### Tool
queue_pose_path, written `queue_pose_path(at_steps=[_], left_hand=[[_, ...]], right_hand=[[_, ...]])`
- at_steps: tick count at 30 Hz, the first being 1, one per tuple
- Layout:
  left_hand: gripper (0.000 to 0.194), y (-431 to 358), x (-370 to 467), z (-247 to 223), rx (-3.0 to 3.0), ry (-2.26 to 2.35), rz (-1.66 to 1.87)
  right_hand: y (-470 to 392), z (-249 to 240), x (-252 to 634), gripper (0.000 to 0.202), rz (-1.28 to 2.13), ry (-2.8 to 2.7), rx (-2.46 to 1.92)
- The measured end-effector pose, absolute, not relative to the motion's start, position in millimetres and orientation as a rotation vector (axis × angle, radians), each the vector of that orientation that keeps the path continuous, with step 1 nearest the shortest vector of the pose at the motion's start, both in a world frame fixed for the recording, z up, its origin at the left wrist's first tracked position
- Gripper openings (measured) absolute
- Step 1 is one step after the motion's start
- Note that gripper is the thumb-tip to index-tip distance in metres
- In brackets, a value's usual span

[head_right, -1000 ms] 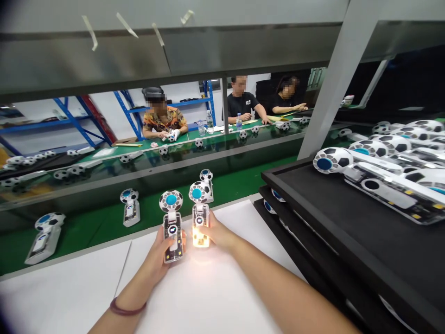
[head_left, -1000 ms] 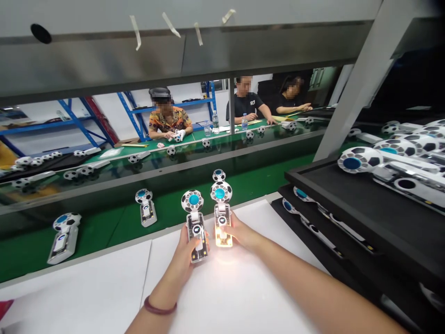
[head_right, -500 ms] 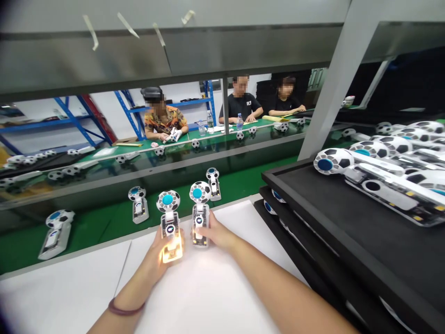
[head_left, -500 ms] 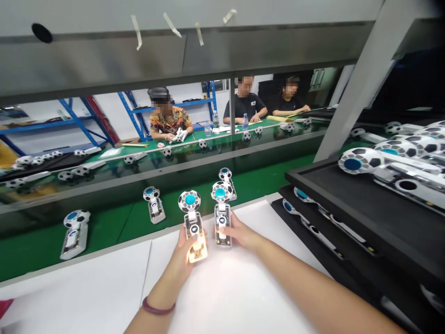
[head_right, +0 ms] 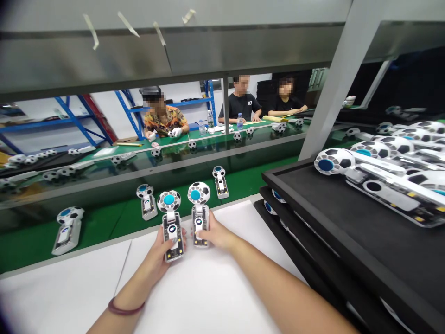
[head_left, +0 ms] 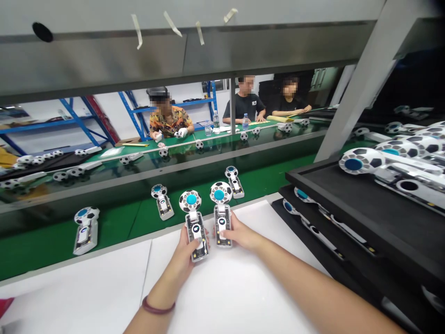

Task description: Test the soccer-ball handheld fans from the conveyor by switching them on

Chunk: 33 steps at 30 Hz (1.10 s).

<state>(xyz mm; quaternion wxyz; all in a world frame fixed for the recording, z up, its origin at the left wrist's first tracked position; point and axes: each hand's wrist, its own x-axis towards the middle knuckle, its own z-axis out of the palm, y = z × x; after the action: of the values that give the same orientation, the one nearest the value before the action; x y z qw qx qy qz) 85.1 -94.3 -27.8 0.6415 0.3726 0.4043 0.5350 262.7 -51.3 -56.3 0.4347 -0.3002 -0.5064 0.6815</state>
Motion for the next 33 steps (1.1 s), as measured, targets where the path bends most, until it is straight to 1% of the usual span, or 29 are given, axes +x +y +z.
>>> queue_pose_path(at_steps=[17,28,33], left_hand=[[0.056,-92.5,84.5,-26.7,0.844,0.906,1.203],[0.06,-93.8,86.9,-28.8,0.844,0.932,1.21],[0.052,-94.8,88.6,-27.5,0.874,0.915,1.218]], right_hand=[[-53.6,-47.7,264.3,0.069,1.69,-1.294,-0.789],[-50.8,-54.8,264.6,0.07,1.693,-1.321,-0.735],[-53.9,-49.0,265.3,0.069,1.699,-1.3,-0.786]])
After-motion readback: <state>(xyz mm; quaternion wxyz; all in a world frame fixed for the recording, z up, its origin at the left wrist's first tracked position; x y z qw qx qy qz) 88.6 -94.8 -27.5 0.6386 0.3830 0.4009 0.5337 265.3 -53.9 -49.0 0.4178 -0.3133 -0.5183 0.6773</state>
